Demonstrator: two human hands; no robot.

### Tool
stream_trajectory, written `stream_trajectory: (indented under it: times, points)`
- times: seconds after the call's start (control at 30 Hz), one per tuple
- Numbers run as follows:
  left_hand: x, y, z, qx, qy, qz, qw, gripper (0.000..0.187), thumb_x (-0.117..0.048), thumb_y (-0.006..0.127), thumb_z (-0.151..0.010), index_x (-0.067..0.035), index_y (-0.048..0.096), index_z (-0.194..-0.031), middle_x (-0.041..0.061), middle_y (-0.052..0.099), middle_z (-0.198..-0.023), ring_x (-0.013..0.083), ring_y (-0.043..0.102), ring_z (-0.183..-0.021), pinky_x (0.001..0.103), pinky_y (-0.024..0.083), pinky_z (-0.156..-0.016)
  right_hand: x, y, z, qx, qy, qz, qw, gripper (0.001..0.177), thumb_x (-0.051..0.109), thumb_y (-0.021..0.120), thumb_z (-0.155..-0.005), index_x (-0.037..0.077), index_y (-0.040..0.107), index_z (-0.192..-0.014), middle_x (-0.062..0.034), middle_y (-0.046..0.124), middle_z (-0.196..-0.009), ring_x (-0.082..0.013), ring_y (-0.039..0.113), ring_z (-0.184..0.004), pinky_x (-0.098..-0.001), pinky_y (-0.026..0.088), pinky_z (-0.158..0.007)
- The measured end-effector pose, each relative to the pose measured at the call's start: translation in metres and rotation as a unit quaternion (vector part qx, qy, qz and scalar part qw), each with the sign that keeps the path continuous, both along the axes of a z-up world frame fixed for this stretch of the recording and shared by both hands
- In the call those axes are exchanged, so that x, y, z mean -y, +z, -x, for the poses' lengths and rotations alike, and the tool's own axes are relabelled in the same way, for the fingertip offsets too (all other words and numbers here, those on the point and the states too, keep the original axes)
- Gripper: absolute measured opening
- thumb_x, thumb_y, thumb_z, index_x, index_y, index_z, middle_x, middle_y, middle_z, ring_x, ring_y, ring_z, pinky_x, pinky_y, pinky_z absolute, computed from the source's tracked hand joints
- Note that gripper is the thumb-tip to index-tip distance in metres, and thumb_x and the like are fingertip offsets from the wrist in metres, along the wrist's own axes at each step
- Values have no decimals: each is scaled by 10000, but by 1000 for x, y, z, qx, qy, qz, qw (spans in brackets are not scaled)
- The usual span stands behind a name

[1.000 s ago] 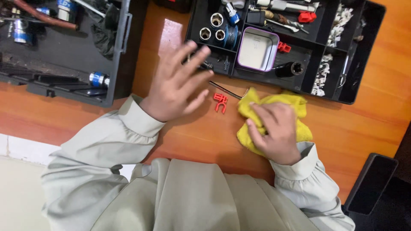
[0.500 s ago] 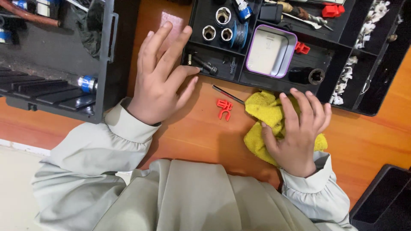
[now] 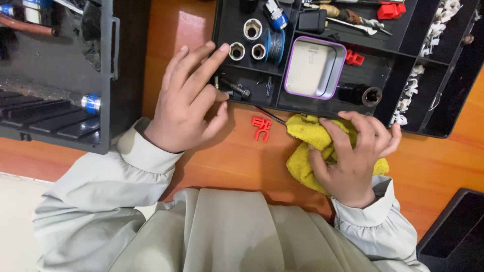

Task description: Assembling and cleaning small mechanical parts using a cloth and an Allen key at a desk.

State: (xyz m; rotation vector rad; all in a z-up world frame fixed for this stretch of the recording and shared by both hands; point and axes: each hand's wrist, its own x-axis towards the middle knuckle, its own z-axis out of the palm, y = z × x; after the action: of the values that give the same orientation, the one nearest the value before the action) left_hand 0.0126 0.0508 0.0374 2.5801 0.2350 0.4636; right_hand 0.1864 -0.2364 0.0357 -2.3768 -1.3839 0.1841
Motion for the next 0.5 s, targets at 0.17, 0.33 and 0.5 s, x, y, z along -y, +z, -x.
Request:
stream_trajectory:
  times: [0.17,0.33,0.5]
  points:
    - [1,-1,1,0,-4,-7,1000,173,-71,787,-844,-52,623,-896,199,513,-1569,403,486,-1465,612,343,-1251,0,-1,0,0,-1,2,1000,441,268,793,-872,184,678,-1290,-89,514,-1380,-369,422,-1367,-678,112,-1239]
    - [2,-2,2,7,3,-21,1000,151,-73,790,-874,-65,658,-947,180,493,-1596,421,452,-1490,624,299,-1275,0,-2,1,4,2,5,1000,411,264,760,-897,178,688,-1293,-94,507,-1463,-386,384,-1452,-677,68,-1237]
    - [3,-5,5,8,11,-35,999,149,-70,798,-890,-70,681,-982,170,477,-1613,421,427,-1509,619,279,-1265,-1,-2,-1,3,8,9,1000,399,267,748,-898,169,701,-1281,-93,502,-1504,-381,377,-1463,-682,47,-1253]
